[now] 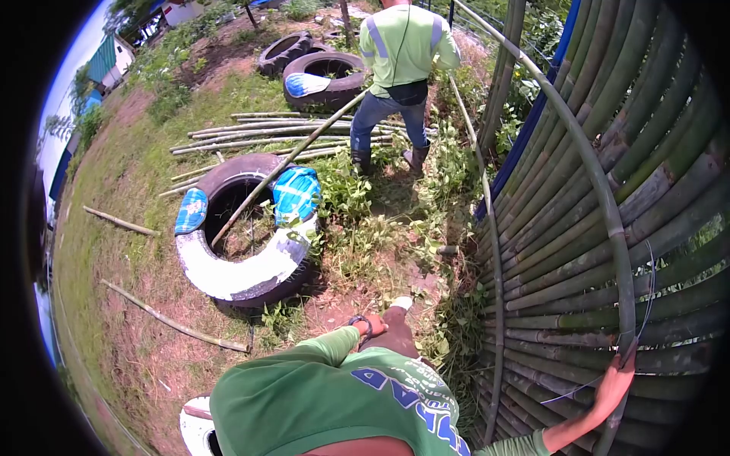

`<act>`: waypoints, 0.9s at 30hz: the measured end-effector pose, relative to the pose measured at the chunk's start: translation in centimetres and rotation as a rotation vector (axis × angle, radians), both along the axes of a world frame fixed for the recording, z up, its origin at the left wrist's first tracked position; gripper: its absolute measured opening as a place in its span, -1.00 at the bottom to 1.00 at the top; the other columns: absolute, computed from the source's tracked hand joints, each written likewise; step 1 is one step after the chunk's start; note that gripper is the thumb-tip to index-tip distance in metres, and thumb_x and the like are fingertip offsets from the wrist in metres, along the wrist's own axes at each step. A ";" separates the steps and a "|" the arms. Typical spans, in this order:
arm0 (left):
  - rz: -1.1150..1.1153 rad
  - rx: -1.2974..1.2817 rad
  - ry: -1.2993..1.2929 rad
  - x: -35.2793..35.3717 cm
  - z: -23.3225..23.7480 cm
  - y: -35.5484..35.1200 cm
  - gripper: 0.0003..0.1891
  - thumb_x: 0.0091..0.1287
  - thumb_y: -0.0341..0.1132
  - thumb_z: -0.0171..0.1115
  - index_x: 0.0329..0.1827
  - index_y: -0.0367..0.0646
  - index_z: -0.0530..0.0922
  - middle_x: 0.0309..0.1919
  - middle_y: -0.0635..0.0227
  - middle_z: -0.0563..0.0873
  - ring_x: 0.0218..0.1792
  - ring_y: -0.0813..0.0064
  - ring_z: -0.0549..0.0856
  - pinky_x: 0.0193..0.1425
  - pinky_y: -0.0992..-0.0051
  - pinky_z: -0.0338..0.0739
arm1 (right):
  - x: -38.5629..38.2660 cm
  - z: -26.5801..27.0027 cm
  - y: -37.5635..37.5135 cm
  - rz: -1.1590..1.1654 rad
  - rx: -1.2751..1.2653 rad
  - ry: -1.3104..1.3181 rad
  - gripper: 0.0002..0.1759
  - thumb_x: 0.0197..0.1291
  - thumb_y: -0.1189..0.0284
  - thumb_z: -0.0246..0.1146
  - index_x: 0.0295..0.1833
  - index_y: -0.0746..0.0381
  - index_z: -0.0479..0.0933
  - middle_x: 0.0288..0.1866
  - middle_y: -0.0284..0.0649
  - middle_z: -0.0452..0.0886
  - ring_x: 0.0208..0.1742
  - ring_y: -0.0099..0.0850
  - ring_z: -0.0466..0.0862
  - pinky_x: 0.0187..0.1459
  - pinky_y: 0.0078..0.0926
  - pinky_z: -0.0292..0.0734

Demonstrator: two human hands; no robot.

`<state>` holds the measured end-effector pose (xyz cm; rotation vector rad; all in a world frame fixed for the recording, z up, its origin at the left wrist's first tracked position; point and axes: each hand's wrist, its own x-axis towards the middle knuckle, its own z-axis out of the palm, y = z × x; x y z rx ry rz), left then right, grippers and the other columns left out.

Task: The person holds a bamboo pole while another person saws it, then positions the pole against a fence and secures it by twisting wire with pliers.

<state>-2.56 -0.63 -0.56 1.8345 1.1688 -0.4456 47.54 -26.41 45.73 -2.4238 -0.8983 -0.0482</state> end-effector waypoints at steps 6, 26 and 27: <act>-0.001 0.015 0.040 0.1 -0.9 0.0 -0.54 0.35 0.04 0.07 0.01 -0.12 0.72 0.00 0.03 0.74 0.05 -0.02 0.69 0.24 0.16 0.50 | -0.6 0.5 0.1 0.055 0.043 -0.007 -0.40 0.29 0.53 -0.05 0.46 0.40 0.26 0.39 0.15 0.44 0.39 -0.08 0.46 0.39 -0.33 0.24; -0.051 0.023 0.077 0.4 0.8 0.2 -0.51 0.35 0.08 0.07 0.07 -0.08 0.69 0.04 0.04 0.72 0.11 0.00 0.66 0.26 0.15 0.49 | -0.8 0.7 0.4 0.033 0.039 0.058 -0.40 0.28 0.52 -0.02 0.45 0.42 0.25 0.32 0.19 0.47 0.34 -0.04 0.48 0.38 -0.32 0.23; -0.048 0.026 0.077 0.4 1.2 0.2 -0.51 0.35 0.08 0.07 0.07 -0.08 0.69 0.04 0.04 0.72 0.11 0.00 0.66 0.26 0.15 0.49 | -0.6 0.5 0.3 0.035 0.041 0.058 -0.40 0.28 0.52 -0.02 0.45 0.42 0.25 0.32 0.19 0.47 0.34 -0.04 0.48 0.38 -0.32 0.23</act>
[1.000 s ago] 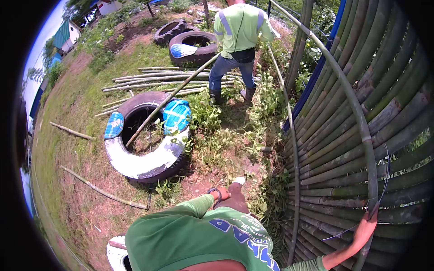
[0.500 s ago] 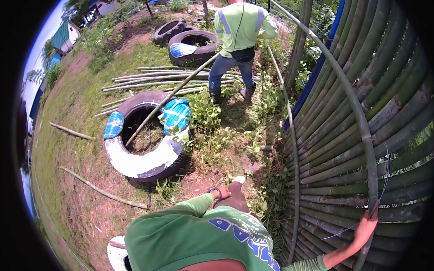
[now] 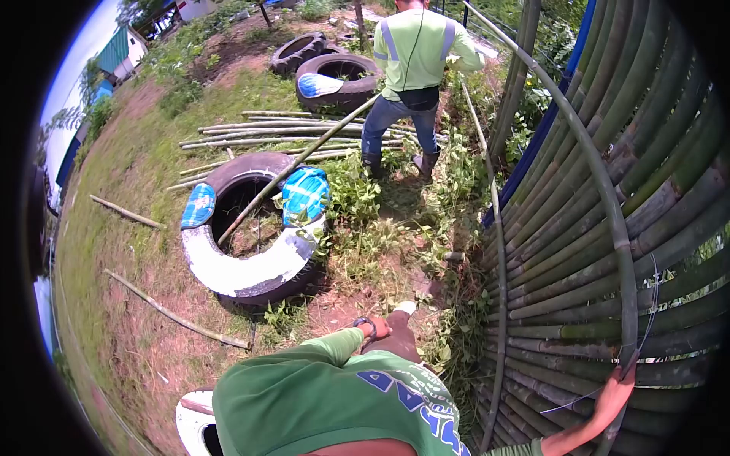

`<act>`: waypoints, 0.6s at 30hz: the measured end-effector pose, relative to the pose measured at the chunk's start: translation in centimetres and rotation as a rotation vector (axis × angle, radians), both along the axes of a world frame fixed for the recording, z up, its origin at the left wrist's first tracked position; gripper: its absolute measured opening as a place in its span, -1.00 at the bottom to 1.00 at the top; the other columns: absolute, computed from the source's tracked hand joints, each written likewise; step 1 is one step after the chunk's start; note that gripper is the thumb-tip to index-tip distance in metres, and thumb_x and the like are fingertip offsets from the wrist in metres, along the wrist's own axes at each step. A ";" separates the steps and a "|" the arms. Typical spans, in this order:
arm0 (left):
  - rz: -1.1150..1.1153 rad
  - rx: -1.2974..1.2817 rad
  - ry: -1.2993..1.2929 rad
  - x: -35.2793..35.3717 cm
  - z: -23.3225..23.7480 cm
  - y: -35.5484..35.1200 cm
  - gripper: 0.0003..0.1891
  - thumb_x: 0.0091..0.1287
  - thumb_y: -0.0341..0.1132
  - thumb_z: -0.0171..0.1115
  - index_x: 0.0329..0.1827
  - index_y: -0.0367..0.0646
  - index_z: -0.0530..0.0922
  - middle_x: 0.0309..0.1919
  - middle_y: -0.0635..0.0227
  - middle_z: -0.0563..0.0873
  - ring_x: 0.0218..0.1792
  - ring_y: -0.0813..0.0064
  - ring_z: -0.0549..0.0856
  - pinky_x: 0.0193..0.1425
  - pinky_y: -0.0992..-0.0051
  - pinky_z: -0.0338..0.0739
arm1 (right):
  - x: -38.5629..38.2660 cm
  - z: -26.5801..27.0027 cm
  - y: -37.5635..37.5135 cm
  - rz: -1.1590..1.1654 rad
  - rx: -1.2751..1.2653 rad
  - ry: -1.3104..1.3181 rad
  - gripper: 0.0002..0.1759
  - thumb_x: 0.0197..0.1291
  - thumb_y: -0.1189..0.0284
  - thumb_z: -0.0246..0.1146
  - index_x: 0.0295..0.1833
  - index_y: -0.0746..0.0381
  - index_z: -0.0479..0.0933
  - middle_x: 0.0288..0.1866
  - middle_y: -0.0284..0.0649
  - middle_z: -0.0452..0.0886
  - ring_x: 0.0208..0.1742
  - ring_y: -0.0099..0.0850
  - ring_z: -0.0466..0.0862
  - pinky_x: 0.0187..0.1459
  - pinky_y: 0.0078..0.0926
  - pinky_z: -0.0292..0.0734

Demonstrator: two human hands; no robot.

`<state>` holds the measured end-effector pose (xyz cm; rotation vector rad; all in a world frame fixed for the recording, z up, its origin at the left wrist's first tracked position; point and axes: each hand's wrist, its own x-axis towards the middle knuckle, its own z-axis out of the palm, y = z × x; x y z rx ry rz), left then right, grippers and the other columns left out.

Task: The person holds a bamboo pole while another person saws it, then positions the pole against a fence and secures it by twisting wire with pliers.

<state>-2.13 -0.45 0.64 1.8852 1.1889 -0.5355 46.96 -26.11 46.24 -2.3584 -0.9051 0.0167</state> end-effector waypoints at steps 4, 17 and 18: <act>0.001 0.024 0.000 0.1 1.0 -0.1 -0.52 0.33 0.09 0.08 0.06 -0.05 0.71 0.03 0.07 0.73 0.10 0.00 0.67 0.25 0.15 0.50 | 0.3 -0.3 -0.2 -0.025 -0.017 -0.023 -0.40 0.29 0.52 -0.01 0.46 0.43 0.24 0.36 0.19 0.44 0.38 -0.05 0.45 0.40 -0.32 0.21; 0.030 0.013 -0.024 -0.1 0.1 -0.2 -0.53 0.31 0.07 0.11 0.01 -0.08 0.72 -0.01 0.04 0.74 0.06 -0.02 0.69 0.22 0.14 0.52 | -1.1 0.9 0.6 -0.032 -0.018 0.002 -0.42 0.31 0.53 -0.01 0.44 0.45 0.25 0.34 0.21 0.46 0.36 -0.02 0.47 0.38 -0.30 0.23; 0.030 0.013 -0.024 -0.1 0.0 -0.2 -0.53 0.31 0.07 0.11 0.01 -0.08 0.72 -0.01 0.04 0.74 0.06 -0.02 0.69 0.22 0.14 0.52 | -1.1 0.9 0.6 -0.032 -0.019 0.002 -0.42 0.31 0.53 -0.01 0.44 0.45 0.25 0.34 0.21 0.46 0.36 -0.02 0.47 0.38 -0.30 0.23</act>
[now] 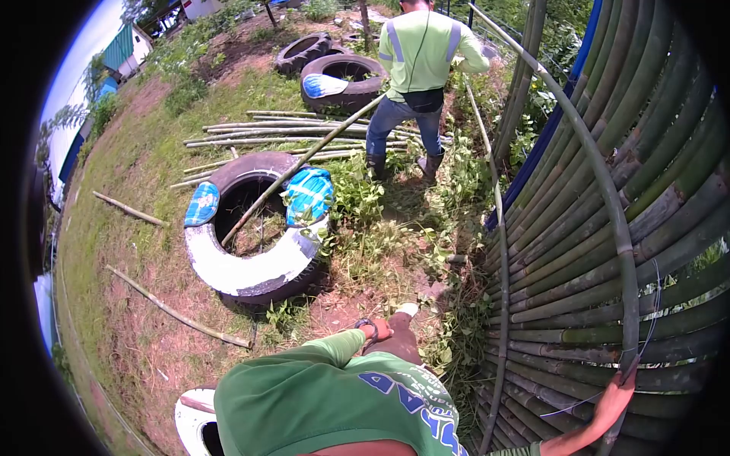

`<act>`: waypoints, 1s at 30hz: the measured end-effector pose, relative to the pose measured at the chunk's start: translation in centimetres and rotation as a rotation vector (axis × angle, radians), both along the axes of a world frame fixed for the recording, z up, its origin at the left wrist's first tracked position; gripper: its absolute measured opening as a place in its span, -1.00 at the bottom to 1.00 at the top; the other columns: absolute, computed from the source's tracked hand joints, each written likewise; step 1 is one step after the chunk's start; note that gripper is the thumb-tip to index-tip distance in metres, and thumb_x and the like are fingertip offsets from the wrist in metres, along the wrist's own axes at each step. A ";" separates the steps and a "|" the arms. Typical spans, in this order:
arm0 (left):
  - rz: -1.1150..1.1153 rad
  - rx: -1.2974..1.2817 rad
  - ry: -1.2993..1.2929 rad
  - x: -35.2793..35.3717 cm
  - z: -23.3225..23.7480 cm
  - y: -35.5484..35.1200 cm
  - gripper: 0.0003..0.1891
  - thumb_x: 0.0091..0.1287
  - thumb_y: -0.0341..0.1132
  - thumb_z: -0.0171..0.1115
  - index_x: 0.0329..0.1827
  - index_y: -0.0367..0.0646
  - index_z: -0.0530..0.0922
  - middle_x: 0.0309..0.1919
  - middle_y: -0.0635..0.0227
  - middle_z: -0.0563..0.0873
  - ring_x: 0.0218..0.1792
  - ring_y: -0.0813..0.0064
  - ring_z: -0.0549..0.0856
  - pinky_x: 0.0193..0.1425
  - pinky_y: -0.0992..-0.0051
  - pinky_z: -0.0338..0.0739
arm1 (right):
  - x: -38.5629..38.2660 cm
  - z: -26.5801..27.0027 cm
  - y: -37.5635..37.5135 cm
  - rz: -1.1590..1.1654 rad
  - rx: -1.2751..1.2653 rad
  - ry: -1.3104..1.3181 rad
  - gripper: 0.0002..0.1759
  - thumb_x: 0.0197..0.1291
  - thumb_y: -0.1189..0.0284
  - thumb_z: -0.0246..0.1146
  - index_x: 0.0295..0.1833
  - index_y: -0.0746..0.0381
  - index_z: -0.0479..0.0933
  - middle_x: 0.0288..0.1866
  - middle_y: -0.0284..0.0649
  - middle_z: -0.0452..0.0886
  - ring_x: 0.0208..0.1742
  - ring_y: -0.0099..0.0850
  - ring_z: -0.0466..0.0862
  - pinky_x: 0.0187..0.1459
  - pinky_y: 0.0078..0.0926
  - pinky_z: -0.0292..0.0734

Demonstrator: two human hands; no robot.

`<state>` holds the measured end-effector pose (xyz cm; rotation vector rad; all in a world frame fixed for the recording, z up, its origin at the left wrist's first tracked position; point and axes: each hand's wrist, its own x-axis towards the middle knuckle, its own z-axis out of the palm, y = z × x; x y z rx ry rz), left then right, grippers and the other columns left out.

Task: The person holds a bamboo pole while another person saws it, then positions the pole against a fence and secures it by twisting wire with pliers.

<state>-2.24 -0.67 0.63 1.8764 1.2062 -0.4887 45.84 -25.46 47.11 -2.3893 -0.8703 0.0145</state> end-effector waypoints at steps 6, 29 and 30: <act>0.025 -0.025 -0.018 -0.1 0.0 0.1 -0.53 0.33 0.07 0.09 -0.01 -0.10 0.73 -0.01 0.02 0.74 0.06 -0.03 0.69 0.22 0.14 0.52 | 0.8 -0.8 -0.4 -0.011 0.000 -0.037 -0.42 0.30 0.53 0.00 0.45 0.44 0.25 0.34 0.18 0.47 0.36 -0.02 0.48 0.38 -0.31 0.24; 0.021 0.004 -0.012 -0.1 0.0 -0.1 -0.54 0.36 0.05 0.09 0.00 -0.12 0.72 -0.03 0.01 0.74 0.05 -0.02 0.69 0.20 0.15 0.53 | 1.6 -1.3 -0.7 0.025 0.003 -0.054 -0.37 0.27 0.51 -0.05 0.47 0.45 0.22 0.44 0.18 0.36 0.47 -0.06 0.38 0.45 -0.33 0.15; 0.020 0.004 -0.011 -0.2 -0.1 -0.1 -0.54 0.36 0.05 0.09 0.00 -0.12 0.72 -0.03 0.01 0.74 0.05 -0.02 0.69 0.20 0.15 0.53 | 1.8 -1.4 -0.7 0.024 0.003 -0.054 -0.37 0.27 0.51 -0.05 0.47 0.45 0.22 0.44 0.18 0.36 0.47 -0.06 0.38 0.45 -0.33 0.15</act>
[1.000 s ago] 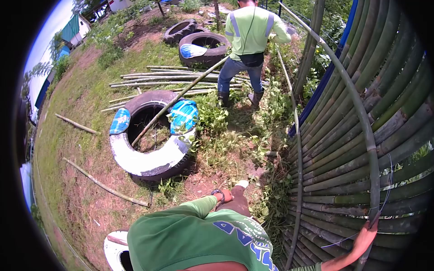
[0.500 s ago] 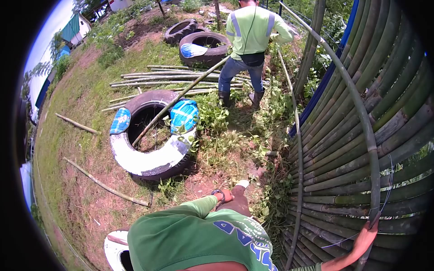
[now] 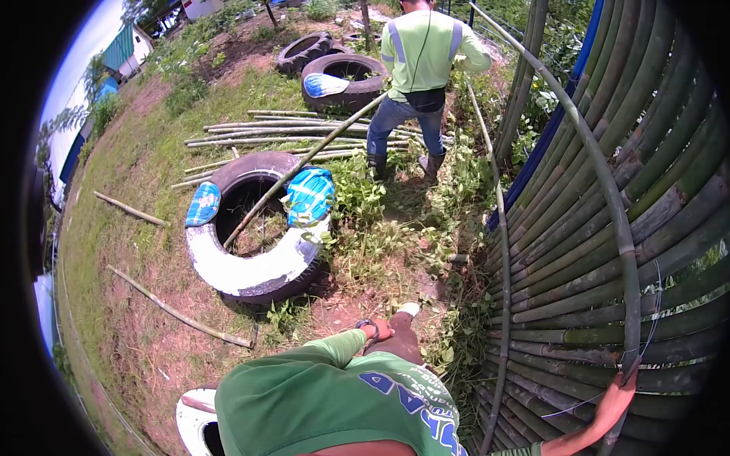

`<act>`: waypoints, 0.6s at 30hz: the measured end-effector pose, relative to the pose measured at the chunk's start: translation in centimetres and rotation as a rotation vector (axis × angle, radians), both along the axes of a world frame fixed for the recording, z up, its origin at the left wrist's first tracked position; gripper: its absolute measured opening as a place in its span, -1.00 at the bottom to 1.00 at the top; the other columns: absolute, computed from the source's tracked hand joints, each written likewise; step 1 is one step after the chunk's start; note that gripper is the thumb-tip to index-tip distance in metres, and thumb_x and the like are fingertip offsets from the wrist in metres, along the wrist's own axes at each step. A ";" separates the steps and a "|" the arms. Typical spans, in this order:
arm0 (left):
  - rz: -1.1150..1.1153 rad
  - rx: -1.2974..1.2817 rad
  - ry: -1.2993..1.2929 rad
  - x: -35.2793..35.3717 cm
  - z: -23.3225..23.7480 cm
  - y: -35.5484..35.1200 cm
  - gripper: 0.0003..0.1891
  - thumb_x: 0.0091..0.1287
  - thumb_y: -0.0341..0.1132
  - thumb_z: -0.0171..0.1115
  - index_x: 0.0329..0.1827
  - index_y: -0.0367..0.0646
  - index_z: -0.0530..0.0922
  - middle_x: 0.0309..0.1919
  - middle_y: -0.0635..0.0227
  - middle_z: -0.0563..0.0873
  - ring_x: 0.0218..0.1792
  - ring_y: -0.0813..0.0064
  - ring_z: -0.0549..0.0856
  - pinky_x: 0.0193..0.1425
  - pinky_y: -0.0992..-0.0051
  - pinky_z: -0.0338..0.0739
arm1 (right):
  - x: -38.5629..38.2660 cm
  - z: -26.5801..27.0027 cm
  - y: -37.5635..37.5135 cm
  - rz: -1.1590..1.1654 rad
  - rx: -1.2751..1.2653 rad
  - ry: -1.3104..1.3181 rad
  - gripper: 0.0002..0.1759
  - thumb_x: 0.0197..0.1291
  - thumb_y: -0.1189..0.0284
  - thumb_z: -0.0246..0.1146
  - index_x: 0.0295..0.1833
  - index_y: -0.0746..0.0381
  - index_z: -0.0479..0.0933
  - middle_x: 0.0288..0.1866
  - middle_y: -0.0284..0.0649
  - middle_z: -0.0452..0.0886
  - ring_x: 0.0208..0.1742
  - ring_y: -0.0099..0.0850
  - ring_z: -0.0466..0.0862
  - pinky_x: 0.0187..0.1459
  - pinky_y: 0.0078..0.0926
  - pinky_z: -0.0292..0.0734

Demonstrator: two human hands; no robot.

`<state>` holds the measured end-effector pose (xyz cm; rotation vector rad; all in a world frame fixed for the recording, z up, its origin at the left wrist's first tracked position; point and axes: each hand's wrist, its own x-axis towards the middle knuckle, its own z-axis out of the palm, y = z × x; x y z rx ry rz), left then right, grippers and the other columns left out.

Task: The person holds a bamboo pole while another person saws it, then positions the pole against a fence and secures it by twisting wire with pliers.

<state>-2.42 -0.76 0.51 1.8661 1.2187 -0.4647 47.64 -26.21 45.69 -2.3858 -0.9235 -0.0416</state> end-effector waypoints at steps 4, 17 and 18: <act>-0.012 0.008 -0.015 0.0 -0.3 0.0 -0.54 0.36 0.04 0.09 -0.01 -0.14 0.72 -0.04 -0.01 0.74 0.04 -0.02 0.69 0.20 0.14 0.53 | 0.1 0.0 -0.1 -0.007 0.001 0.018 -0.36 0.25 0.50 -0.06 0.47 0.46 0.22 0.44 0.19 0.37 0.47 -0.06 0.38 0.45 -0.33 0.16; -0.019 0.009 -0.009 -0.2 -1.4 0.0 -0.53 0.36 0.05 0.05 0.01 -0.11 0.71 -0.01 0.01 0.73 0.05 -0.04 0.68 0.21 0.13 0.52 | -0.5 0.3 0.1 0.010 -0.010 -0.007 -0.37 0.28 0.52 -0.05 0.47 0.47 0.21 0.42 0.20 0.37 0.46 -0.06 0.38 0.46 -0.33 0.14; -0.017 0.009 -0.009 -0.2 -0.9 0.0 -0.53 0.36 0.05 0.05 0.01 -0.11 0.71 -0.01 0.01 0.73 0.05 -0.04 0.68 0.21 0.13 0.52 | -0.6 0.4 0.2 0.011 -0.010 -0.007 -0.37 0.28 0.52 -0.05 0.47 0.47 0.21 0.42 0.20 0.37 0.46 -0.06 0.38 0.46 -0.33 0.14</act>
